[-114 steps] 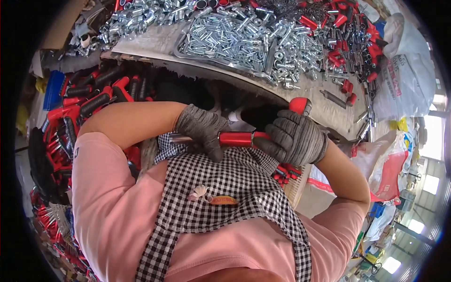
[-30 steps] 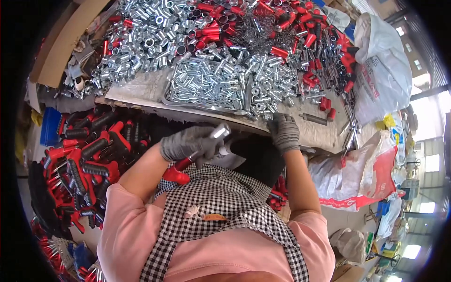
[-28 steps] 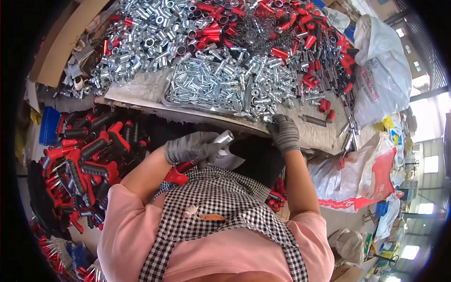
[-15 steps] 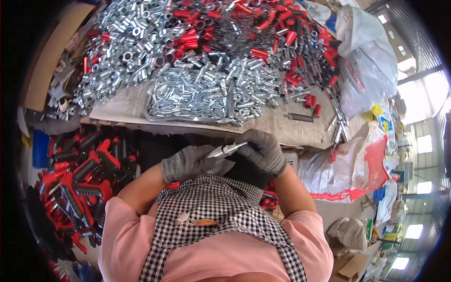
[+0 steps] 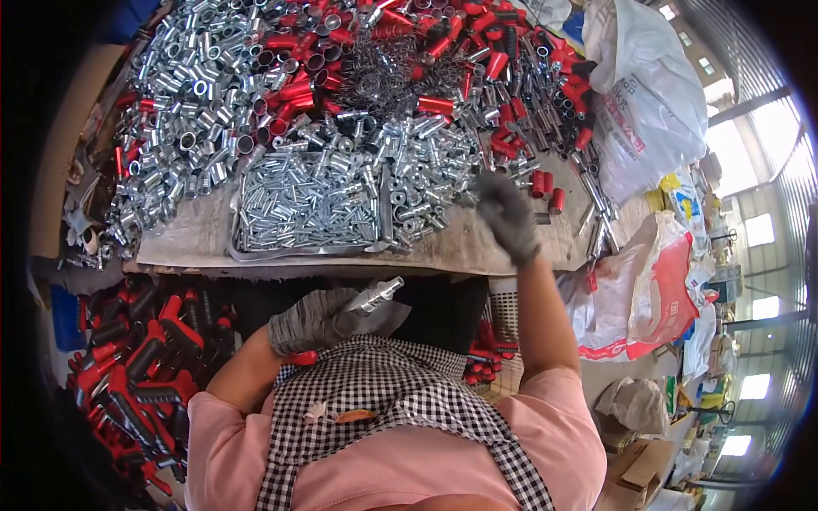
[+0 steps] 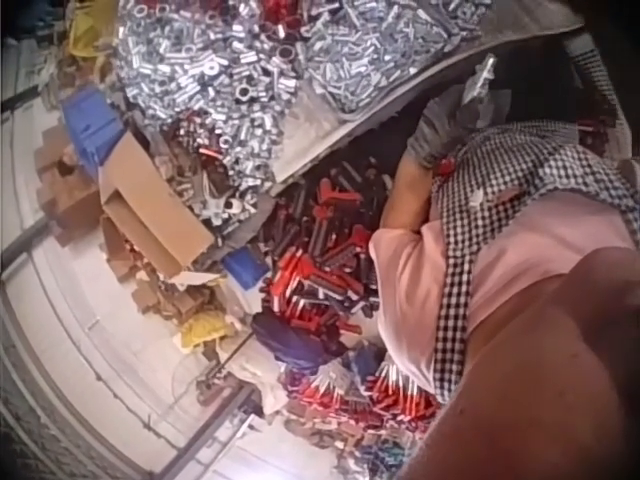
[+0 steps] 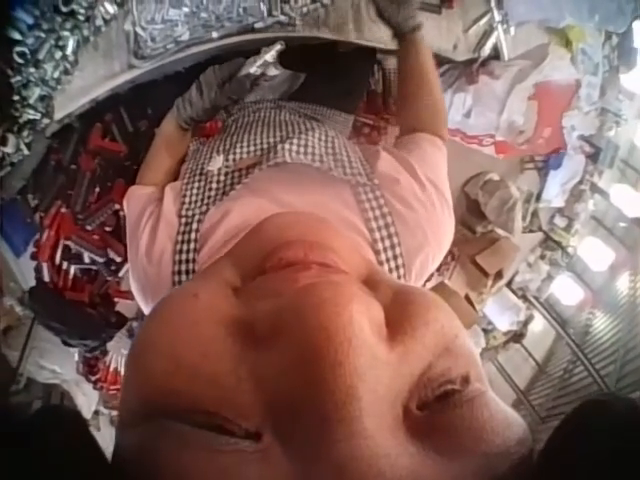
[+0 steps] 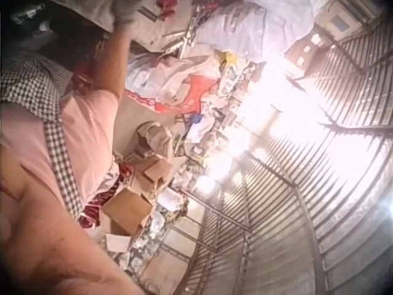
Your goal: Assembling metal tubes into red plastic sleeves at a factory workstation.
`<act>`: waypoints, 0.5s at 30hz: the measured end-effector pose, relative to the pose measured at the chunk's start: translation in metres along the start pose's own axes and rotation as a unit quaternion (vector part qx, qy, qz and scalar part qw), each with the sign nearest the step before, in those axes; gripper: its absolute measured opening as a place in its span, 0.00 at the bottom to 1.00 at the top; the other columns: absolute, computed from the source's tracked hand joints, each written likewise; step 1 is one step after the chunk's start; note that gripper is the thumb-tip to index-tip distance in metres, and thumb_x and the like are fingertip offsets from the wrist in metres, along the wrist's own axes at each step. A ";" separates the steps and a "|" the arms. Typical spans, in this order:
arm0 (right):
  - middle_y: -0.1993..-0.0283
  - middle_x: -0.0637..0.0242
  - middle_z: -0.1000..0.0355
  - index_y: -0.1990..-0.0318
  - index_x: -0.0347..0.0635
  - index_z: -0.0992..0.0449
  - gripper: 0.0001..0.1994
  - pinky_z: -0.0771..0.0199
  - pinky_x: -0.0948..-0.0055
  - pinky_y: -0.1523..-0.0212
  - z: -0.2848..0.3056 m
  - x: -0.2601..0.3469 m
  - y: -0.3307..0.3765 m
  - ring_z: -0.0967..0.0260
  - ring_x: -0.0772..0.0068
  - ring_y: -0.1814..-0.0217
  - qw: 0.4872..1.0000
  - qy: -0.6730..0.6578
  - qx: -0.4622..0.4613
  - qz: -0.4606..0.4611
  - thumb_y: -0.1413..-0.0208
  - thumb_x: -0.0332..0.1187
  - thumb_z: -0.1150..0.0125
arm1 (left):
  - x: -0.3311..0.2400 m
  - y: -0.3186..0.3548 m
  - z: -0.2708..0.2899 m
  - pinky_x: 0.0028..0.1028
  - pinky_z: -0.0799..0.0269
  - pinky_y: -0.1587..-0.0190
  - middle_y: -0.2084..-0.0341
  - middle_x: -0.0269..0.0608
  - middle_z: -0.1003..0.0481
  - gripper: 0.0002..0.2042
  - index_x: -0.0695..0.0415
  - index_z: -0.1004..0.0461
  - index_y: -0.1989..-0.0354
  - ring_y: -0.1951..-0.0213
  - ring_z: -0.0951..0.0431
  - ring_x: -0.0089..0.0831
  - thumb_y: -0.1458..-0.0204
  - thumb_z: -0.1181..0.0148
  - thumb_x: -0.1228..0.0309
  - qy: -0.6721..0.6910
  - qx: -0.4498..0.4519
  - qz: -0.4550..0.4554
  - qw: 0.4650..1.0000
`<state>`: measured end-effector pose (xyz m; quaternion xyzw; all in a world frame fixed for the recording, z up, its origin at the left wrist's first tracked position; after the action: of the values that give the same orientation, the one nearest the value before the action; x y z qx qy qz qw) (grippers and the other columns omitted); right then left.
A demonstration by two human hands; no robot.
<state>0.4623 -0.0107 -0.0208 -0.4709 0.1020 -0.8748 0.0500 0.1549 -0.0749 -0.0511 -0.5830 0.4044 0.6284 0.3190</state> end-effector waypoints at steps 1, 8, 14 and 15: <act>0.50 0.66 0.32 0.55 0.48 0.26 0.17 0.32 0.62 0.51 0.024 -0.016 -0.017 0.34 0.61 0.48 0.969 0.246 -0.029 0.020 0.55 0.38 0.37 | 0.003 0.000 0.003 0.25 0.30 0.64 0.67 0.37 0.26 0.29 0.57 0.30 0.48 0.66 0.27 0.23 0.49 0.46 0.45 0.023 -0.021 0.005 1.000; 0.46 0.60 0.32 0.60 0.53 0.22 0.12 0.35 0.57 0.46 0.051 -0.105 -0.083 0.35 0.51 0.47 0.742 0.665 0.078 0.035 0.53 0.36 0.47 | 0.008 -0.006 0.007 0.23 0.32 0.66 0.72 0.32 0.28 0.34 0.59 0.29 0.51 0.69 0.30 0.19 0.52 0.47 0.38 0.083 -0.023 0.024 0.996; 0.62 0.55 0.25 0.70 0.44 0.21 0.11 0.30 0.60 0.53 0.060 -0.102 -0.095 0.28 0.54 0.56 0.857 0.515 0.022 -0.006 0.53 0.40 0.43 | 0.024 0.004 0.007 0.26 0.30 0.55 0.62 0.36 0.25 0.24 0.58 0.33 0.44 0.61 0.27 0.22 0.45 0.46 0.55 0.022 -0.035 0.020 0.999; 0.66 0.55 0.25 0.73 0.42 0.21 0.11 0.29 0.61 0.56 0.068 -0.106 -0.094 0.27 0.56 0.60 0.888 0.459 -0.028 -0.004 0.53 0.40 0.41 | 0.026 0.005 0.007 0.26 0.30 0.55 0.62 0.36 0.25 0.24 0.58 0.33 0.44 0.61 0.27 0.22 0.45 0.46 0.55 0.023 -0.039 0.024 0.999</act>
<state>0.5786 0.0909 -0.0496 -0.0179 0.1358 -0.9904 -0.0191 0.1438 -0.0732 -0.0762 -0.5998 0.4006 0.6373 0.2715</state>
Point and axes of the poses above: each hand's wrist, its own y-axis away from the middle knuckle, its own z-axis out of the back of the hand, x = y × z, the point moved 6 cm from there along -y, towards the middle knuckle
